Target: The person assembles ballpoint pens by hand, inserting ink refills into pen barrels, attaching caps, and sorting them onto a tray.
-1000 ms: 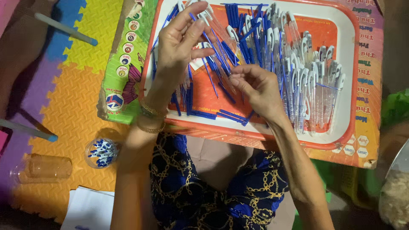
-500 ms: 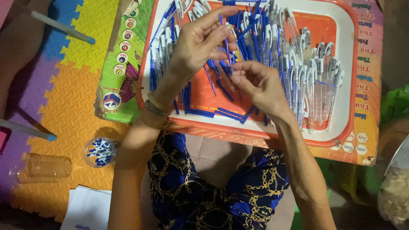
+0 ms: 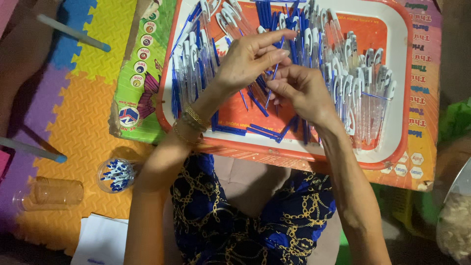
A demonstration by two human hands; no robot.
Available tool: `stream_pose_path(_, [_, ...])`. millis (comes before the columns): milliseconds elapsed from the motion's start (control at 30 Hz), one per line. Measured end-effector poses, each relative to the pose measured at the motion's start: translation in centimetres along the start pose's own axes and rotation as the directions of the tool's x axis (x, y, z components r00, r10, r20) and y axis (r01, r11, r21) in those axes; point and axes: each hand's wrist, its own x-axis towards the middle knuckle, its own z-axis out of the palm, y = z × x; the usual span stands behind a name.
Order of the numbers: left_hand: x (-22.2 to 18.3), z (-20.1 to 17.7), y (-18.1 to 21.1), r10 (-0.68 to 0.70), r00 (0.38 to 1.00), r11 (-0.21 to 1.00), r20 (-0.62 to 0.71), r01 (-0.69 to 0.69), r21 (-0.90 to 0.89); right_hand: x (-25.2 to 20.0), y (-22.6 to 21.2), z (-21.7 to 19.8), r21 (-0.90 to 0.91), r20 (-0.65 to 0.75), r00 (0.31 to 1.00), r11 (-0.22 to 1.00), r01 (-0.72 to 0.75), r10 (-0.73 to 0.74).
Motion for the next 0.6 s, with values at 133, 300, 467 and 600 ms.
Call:
stream_pose_path(133, [-0.1, -0.1, -1.4, 0.029, 0.998, 0.998, -0.048, -0.027, 0.059, 0.1, 1.7, -0.3, 0.065, -0.035, 0.999, 0.998, 0.003, -0.001])
stream_pose_path(300, [-0.6, -2.0, -7.5, -0.027, 0.981, 0.532, -0.194, 0.178, 0.828, 0.8, 3.4, -1.6, 0.194, -0.257, 0.966, 0.977, 0.084, -0.032])
stream_pose_path(467, [0.1, 0.9, -5.4, -0.461, 0.862, 0.417, -0.213, 0.422, 0.805, 0.2, 2.7, -1.6, 0.162, -0.273, 0.96, 0.981, 0.104, -0.057])
stream_pose_path(600, [-0.3, 0.8, -5.2, -0.475, 0.869, 0.484, -0.143, 0.393, 0.782, 0.1, 3.3, -1.9, 0.105, -0.311, 0.948, 0.989, 0.103, -0.066])
